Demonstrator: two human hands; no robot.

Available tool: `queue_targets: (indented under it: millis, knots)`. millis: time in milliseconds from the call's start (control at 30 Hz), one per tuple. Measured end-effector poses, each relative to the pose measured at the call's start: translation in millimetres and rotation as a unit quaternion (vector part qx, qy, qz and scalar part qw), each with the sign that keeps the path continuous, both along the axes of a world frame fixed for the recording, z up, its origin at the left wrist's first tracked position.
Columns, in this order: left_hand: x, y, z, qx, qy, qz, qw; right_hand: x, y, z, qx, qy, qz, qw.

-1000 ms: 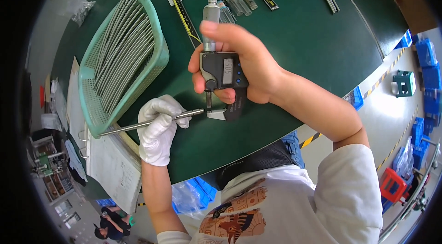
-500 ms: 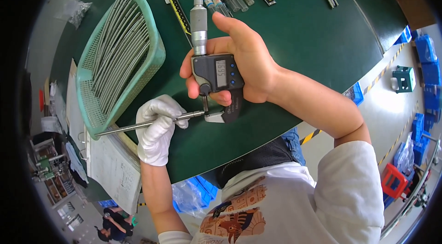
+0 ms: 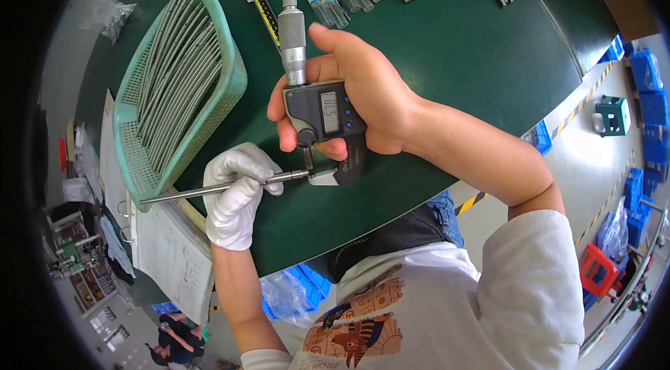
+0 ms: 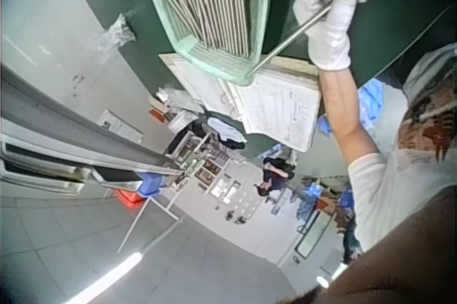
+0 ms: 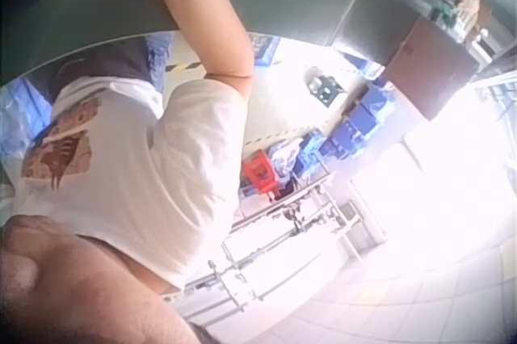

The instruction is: Measuring the dimensions of metal rods using a digital micrometer for quality control.

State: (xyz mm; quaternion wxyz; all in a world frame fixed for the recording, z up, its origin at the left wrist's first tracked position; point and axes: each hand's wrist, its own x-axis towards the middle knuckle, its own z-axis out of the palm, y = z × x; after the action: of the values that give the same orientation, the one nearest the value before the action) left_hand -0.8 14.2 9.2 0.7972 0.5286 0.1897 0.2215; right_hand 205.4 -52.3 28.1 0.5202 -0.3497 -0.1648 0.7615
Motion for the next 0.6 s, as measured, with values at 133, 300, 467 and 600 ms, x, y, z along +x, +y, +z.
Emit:
queue_targets:
  millis: [133,300,467,600]
  knots:
    - [0.0,0.1,0.4,0.004,0.006,-0.005,1.0,0.8,-0.2,1.0,0.027,0.001,0.014,1.0]
    - [0.4,0.2,2.1,0.016,0.012,-0.008,1.0,0.6,0.1,2.2,-0.007,-0.012,0.027,1.0]
    - [1.3,-1.3,1.6,0.034,0.028,-0.009,0.999,1.9,-0.7,2.3,-0.004,0.008,0.033,0.999]
    - [0.9,-0.7,1.1,0.027,0.018,-0.01,0.999,2.3,-0.8,1.5,0.003,0.014,0.035,0.999]
